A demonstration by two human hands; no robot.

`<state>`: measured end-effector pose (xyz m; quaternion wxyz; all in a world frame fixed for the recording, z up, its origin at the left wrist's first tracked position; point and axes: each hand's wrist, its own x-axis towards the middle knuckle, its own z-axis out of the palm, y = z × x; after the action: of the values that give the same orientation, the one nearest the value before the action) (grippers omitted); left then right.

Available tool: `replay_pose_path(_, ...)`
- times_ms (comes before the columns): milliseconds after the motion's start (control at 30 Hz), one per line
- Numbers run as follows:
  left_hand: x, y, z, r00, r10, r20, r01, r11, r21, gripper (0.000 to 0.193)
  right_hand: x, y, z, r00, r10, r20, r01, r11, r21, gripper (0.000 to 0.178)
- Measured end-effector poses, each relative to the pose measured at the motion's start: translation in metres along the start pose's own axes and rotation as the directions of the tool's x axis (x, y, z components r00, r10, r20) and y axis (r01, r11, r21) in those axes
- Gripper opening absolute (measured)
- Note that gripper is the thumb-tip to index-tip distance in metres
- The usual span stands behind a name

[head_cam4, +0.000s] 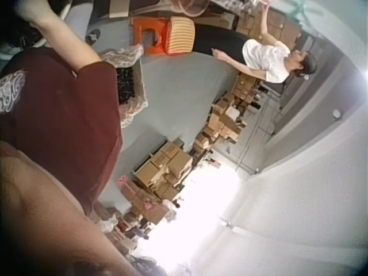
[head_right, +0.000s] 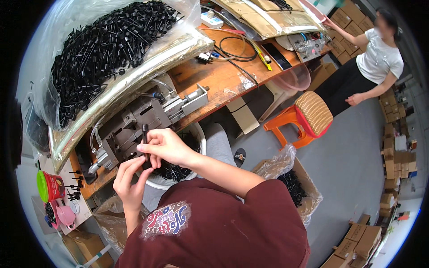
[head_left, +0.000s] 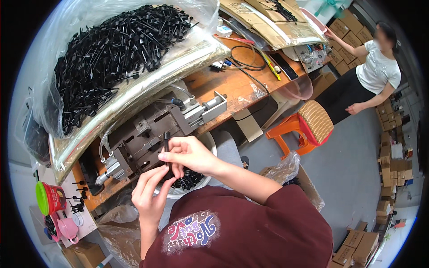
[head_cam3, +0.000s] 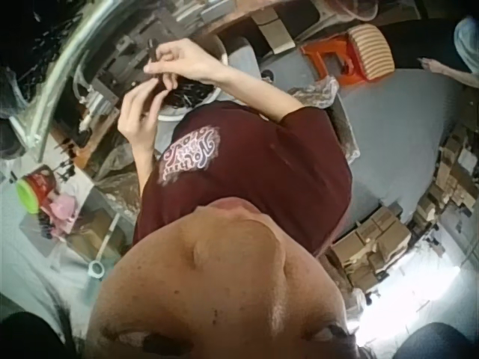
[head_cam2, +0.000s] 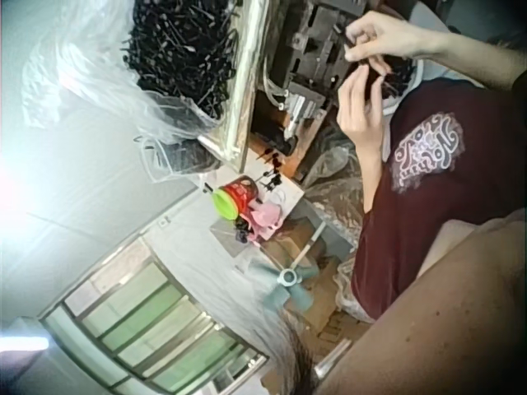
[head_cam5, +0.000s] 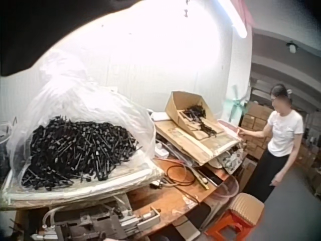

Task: Manually assemble small electronic or plastic components using a pneumatic jig.

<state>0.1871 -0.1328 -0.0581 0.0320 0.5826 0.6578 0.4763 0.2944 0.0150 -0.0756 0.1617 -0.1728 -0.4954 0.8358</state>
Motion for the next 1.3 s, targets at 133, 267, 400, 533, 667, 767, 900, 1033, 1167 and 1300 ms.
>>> replay_pose_path(133, -0.007, 0.007, -0.008, 0.996, -0.086, -0.015, 0.085, 0.995, -0.061, 0.03, 0.001, 0.001, 0.002, 0.997, 0.024, 0.074, -0.023, 1.0, -0.011, 0.025)
replay_pose_path(267, -0.014, 0.005, -0.005, 0.991, -0.132, -0.031, 0.13, 0.99, -0.057, 0.03, -0.001, 0.005, -0.005, 0.991, -0.117, -0.067, 0.114, 0.993, -0.041, 0.027)
replay_pose_path(400, -0.012, -0.012, 0.009, 0.988, -0.135, -0.072, 0.144, 0.981, 0.131, 0.026, -0.003, 0.008, -0.012, 0.968, -0.226, -0.112, 0.228, 0.974, 0.002, 0.024)
replay_pose_path(533, -0.008, -0.036, 0.024, 0.999, -0.004, -0.046, 0.021, 0.931, 0.364, 0.024, -0.007, 0.0, -0.006, 0.962, -0.225, -0.153, 0.242, 0.965, 0.098, 0.025)
replay_pose_path(667, -0.004, -0.047, 0.032, 0.999, 0.041, 0.014, -0.043, 0.883, 0.468, 0.025, -0.009, -0.005, -0.011, 0.948, -0.317, -0.017, 0.315, 0.933, 0.174, 0.047)
replay_pose_path(767, 0.002, -0.051, 0.033, 0.998, 0.05, 0.033, -0.06, 0.845, 0.531, 0.027, -0.007, -0.007, -0.012, 0.95, -0.312, 0.034, 0.302, 0.938, 0.169, 0.053)
replay_pose_path(900, 0.01, -0.051, 0.03, 0.999, 0.003, 0.037, -0.022, 0.848, 0.529, 0.028, -0.01, -0.013, -0.01, 0.949, -0.309, 0.053, 0.305, 0.949, 0.08, 0.037)
replay_pose_path(1033, 0.012, -0.046, 0.029, 0.999, -0.013, 0.04, -0.01, 0.857, 0.515, 0.027, -0.009, -0.015, -0.007, 0.939, -0.339, 0.054, 0.334, 0.939, 0.085, 0.031)
replay_pose_path(1167, 0.009, -0.055, 0.027, 0.998, 0.0, 0.071, -0.035, 0.865, 0.5, 0.024, -0.008, -0.019, -0.006, 0.888, -0.455, 0.071, 0.46, 0.869, -0.183, 0.027)
replay_pose_path(1300, 0.01, -0.053, 0.027, 0.998, 0.008, 0.068, -0.041, 0.868, 0.495, 0.021, -0.008, -0.019, -0.004, 0.843, -0.533, 0.071, 0.515, 0.763, -0.391, 0.024)
